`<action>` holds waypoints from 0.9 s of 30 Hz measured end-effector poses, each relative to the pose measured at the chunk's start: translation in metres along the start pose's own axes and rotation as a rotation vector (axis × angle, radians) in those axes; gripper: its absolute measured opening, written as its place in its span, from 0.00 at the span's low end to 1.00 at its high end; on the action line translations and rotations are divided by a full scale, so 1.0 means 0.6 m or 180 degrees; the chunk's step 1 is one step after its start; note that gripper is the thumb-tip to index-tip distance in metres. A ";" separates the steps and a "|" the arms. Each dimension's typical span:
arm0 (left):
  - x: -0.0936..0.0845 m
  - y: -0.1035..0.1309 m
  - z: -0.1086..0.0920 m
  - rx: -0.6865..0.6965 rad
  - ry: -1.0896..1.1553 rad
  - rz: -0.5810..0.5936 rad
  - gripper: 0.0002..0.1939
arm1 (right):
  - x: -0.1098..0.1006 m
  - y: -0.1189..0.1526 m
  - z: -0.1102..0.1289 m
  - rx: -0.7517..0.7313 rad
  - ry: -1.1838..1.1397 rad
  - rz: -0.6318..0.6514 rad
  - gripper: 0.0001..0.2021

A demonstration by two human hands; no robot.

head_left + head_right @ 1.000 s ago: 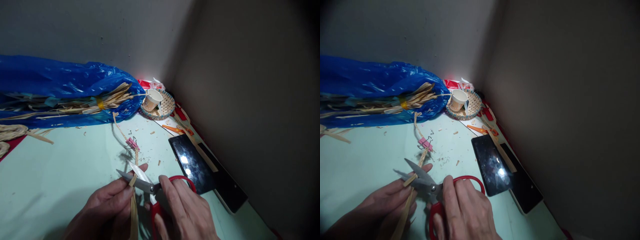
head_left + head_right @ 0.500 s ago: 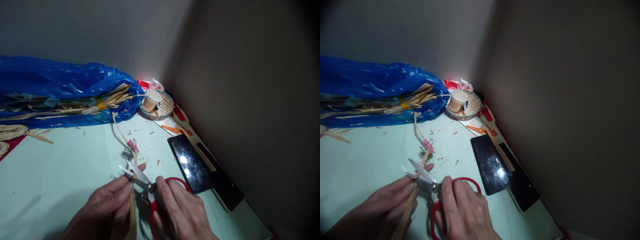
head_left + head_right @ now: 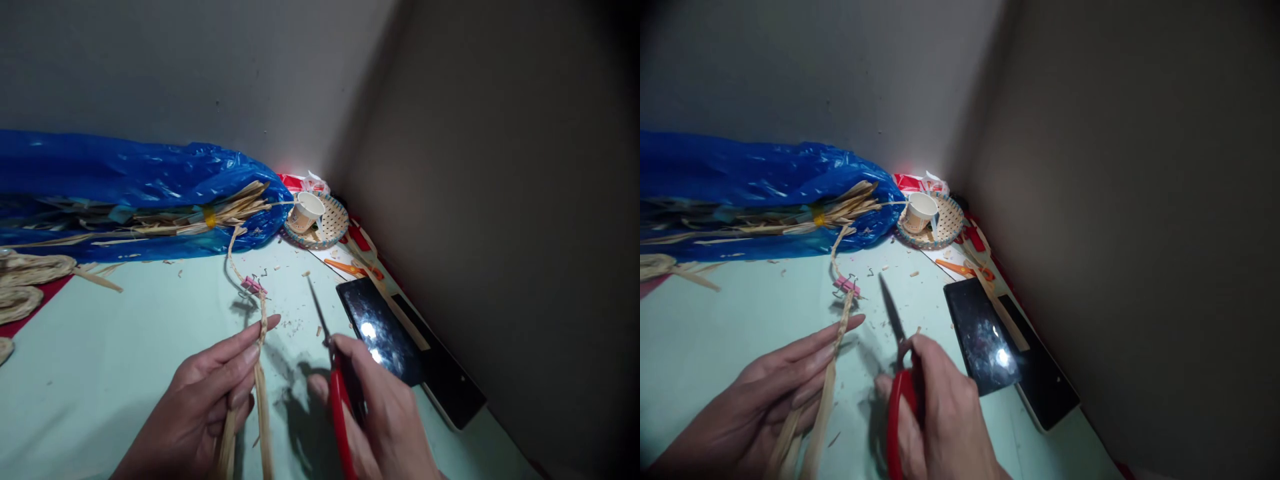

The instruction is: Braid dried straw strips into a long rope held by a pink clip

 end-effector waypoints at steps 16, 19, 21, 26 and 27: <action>0.008 0.000 -0.077 0.2124 -0.3174 -0.0374 0.22 | 0.071 -0.121 0.017 -0.0095 0.0610 0.1069 0.12; 0.021 0.008 -0.077 0.2346 -0.3396 -0.0235 0.20 | 0.082 -0.140 0.013 0.0447 -0.0821 0.1243 0.14; 0.024 0.012 -0.078 0.2416 -0.3348 -0.0212 0.19 | 0.100 -0.146 0.004 0.0779 -0.1504 0.1233 0.12; 0.001 -0.004 -0.071 0.1812 -0.2450 -0.0417 0.17 | 0.157 -0.134 -0.018 0.1558 -0.3560 0.1213 0.13; -0.004 -0.010 -0.067 0.1593 -0.2157 -0.0432 0.16 | 0.164 -0.131 -0.018 0.1648 -0.3859 0.1216 0.15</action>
Point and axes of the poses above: each hand's wrist, its own y-axis away from the middle knuckle, its own x-axis out of the palm, z = x × y, the point moved 9 cm from there along -y, towards the middle knuckle, and after that the axes turned 15 degrees about y, right-handed, at the moved point
